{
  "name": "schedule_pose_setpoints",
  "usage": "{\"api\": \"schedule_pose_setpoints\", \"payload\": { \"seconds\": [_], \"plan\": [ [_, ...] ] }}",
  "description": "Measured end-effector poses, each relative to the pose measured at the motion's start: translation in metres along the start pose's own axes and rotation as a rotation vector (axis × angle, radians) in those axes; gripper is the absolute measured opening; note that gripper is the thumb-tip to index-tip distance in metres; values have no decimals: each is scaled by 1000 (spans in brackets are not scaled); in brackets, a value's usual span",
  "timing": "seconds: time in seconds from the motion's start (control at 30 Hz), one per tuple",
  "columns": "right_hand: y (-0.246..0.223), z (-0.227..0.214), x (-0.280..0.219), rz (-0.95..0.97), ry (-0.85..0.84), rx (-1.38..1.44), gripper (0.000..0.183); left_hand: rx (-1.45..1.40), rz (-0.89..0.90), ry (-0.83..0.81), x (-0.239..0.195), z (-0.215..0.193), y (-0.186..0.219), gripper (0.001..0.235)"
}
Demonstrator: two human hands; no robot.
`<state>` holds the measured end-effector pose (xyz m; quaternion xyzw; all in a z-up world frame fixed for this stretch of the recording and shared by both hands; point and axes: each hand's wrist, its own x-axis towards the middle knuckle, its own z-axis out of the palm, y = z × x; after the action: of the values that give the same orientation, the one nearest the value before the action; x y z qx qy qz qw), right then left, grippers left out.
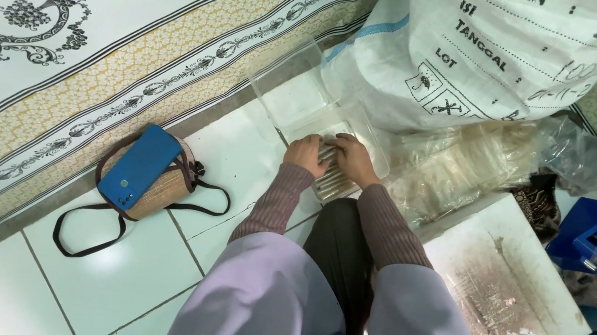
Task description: Sorting and packaging small metal components into a cardboard box while sitting on the floor.
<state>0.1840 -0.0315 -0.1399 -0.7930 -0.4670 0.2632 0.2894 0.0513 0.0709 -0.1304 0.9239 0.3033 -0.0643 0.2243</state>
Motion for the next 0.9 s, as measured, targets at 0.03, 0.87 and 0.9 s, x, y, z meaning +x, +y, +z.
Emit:
{"api": "schedule_pose_setpoints", "payload": {
  "seconds": [0.03,0.87,0.9],
  "plan": [
    [-2,-2,-3,0,-1,-1,35,-1,-1,0,5,6,-1,49],
    [-13,-13,-39,125,113,131,54,22,-6,-11,20,42,-3,58],
    [-19,-16,-43,110,181,129,53,96,-8,29,23,51,0,64]
  ]
}}
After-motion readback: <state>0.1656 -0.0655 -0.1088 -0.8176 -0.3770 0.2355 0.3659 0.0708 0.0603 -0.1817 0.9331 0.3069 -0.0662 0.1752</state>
